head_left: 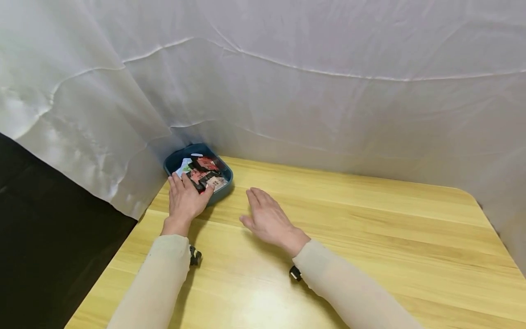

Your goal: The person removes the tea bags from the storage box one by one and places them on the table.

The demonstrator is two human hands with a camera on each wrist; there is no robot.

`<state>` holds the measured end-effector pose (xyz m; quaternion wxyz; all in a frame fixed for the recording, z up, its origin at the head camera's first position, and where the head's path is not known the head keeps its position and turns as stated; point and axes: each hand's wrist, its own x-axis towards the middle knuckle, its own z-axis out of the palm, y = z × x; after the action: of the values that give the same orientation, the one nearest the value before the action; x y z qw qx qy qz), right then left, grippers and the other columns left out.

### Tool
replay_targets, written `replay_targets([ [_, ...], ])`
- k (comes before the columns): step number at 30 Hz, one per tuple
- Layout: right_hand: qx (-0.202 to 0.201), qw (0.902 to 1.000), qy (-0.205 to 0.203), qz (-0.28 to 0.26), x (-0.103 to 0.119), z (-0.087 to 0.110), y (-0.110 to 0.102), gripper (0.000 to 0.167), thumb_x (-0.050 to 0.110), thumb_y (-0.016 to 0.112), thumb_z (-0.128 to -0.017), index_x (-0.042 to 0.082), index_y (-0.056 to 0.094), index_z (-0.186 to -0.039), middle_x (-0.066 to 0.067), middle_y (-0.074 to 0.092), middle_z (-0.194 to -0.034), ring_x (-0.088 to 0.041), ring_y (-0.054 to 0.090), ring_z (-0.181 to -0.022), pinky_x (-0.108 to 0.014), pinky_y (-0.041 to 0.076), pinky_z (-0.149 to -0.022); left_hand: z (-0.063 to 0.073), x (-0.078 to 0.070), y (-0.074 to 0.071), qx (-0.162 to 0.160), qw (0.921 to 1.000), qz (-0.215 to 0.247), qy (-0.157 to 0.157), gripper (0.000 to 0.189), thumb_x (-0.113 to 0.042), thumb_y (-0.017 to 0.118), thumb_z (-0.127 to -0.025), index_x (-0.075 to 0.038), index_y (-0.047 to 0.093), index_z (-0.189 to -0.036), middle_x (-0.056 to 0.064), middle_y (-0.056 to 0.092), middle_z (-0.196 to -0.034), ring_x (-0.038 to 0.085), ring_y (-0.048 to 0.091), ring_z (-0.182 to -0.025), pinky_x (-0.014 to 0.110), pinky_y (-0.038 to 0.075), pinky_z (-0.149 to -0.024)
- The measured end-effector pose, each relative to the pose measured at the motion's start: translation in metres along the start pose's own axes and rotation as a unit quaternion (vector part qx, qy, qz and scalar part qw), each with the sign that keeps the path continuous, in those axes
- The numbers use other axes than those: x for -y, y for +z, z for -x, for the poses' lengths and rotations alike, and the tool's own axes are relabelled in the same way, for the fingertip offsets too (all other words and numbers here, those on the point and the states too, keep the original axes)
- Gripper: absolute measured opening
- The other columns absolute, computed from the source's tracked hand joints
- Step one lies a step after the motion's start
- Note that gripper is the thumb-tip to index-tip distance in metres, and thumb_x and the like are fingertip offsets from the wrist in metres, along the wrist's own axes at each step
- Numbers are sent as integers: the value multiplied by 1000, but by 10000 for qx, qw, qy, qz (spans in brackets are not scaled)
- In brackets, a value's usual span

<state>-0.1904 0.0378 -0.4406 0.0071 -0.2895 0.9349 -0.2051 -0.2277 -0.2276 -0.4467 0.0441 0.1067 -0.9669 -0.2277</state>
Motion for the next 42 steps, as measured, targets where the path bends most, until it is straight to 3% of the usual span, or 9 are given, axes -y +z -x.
replay_targets([
  [9,10,10000,63,6,-4,-2,3,83,47,59,-107,-1,26,-166,-21,27,-172,-36,28,-159,-48,25,-131,10,-11,7,241,9987,-175,424,110,-62,53,-100,15,5,-162,39,-8,-170,53,-13,-159,64,6,-131],
  [17,-194,9992,332,-108,-17,7,-3,87,50,59,-106,-1,22,-166,-22,23,-173,-38,25,-160,-49,23,-131,25,-37,19,506,9942,-279,901,114,-66,56,-97,13,7,-164,37,-6,-171,52,-5,-161,62,14,-131],
  [25,-559,9971,465,-215,-37,39,-13,93,50,65,-103,-6,22,-165,-25,26,-171,-39,27,-159,-51,24,-131,48,-68,32,674,9814,-543,1715,115,-68,58,-94,12,14,-163,36,5,-171,50,7,-161,58,18,-131],
  [34,-804,9946,625,-218,-48,75,-25,95,53,66,-102,-6,26,-164,-26,29,-169,-40,29,-158,-54,26,-130,71,-89,38,1145,9705,-544,2052,117,-75,55,-92,3,10,-167,27,-2,-175,41,-2,-164,53,12,-133],
  [42,-781,9897,1100,-478,-52,96,-29,100,56,66,-100,-1,19,-167,-28,26,-170,-44,29,-158,-60,29,-127,77,-98,38,1279,9581,-514,2509,117,-74,57,-92,2,11,-168,24,1,-176,38,0,-164,53,13,-132],
])
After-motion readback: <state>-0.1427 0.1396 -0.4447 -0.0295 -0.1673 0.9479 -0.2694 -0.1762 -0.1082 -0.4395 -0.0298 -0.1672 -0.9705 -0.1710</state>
